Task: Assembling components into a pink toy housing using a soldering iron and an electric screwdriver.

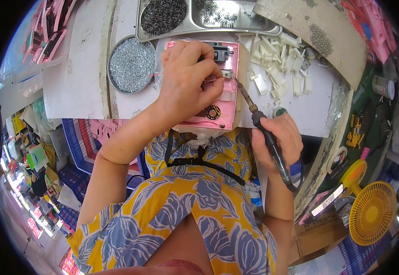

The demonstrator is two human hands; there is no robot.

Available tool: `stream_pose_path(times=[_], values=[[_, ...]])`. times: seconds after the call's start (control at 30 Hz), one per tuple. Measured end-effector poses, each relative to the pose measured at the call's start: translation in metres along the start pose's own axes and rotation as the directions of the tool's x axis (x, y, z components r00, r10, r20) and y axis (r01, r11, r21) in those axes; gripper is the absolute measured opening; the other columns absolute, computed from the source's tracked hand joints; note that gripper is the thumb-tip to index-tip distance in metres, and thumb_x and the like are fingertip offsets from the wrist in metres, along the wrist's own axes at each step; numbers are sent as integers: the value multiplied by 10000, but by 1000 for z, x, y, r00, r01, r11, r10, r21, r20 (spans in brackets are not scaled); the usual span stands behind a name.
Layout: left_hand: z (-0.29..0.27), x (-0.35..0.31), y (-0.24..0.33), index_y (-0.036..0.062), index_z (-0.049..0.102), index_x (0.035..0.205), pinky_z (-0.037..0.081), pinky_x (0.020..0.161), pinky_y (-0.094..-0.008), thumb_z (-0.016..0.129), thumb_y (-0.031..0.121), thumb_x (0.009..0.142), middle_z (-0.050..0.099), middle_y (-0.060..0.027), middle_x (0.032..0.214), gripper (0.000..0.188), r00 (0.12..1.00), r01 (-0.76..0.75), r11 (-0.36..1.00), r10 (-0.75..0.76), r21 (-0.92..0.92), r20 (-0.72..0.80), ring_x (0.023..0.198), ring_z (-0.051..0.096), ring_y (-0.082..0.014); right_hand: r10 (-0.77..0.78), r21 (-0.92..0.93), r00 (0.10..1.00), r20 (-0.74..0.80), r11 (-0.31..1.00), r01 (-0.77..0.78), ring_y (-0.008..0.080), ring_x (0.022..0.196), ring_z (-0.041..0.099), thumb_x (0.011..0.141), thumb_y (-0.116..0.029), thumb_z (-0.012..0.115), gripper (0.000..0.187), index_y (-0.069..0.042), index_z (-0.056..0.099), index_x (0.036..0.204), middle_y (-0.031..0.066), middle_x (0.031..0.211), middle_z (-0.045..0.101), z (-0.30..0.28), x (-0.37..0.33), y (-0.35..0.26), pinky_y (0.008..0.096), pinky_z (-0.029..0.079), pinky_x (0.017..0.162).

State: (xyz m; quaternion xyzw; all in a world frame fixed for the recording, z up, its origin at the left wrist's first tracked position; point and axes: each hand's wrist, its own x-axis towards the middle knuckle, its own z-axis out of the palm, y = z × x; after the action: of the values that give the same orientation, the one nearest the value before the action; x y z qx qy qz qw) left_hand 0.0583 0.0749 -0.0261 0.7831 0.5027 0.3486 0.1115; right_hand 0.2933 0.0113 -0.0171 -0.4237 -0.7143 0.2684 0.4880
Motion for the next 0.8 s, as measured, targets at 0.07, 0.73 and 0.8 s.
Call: stream_pose_path(times=[0.07, 0.73, 0.8], values=[[0, 0, 0, 140, 648, 721, 347, 816, -422, 774, 152, 666, 573, -2, 964, 138, 1000, -4, 1000, 4, -2, -5, 929, 518, -252, 3, -13, 1000, 10, 1000, -3, 232, 600, 542, 787, 2, 769, 255, 20, 659, 1016, 117, 720, 619, -1, 0, 0, 328, 418, 556], [1, 0, -1, 137, 653, 727, 343, 817, -427, 774, 146, 664, 575, -6, 963, 137, 1000, -12, 1000, 12, -1, -11, 924, 522, -257, 163, 99, 985, -47, 982, -158, 138, 666, 502, 843, -18, 764, 267, 26, 650, 1081, 76, 782, 579, -5, -8, 2, 251, 379, 591], [1, 0, -1, 137, 657, 729, 343, 818, -428, 774, 145, 668, 576, -4, 966, 132, 1000, -11, 1000, 11, 3, -5, 926, 522, -255, 188, 114, 980, -63, 977, -181, 130, 674, 501, 847, -10, 758, 276, 29, 648, 1097, 73, 798, 579, -7, -8, 3, 246, 379, 599]])
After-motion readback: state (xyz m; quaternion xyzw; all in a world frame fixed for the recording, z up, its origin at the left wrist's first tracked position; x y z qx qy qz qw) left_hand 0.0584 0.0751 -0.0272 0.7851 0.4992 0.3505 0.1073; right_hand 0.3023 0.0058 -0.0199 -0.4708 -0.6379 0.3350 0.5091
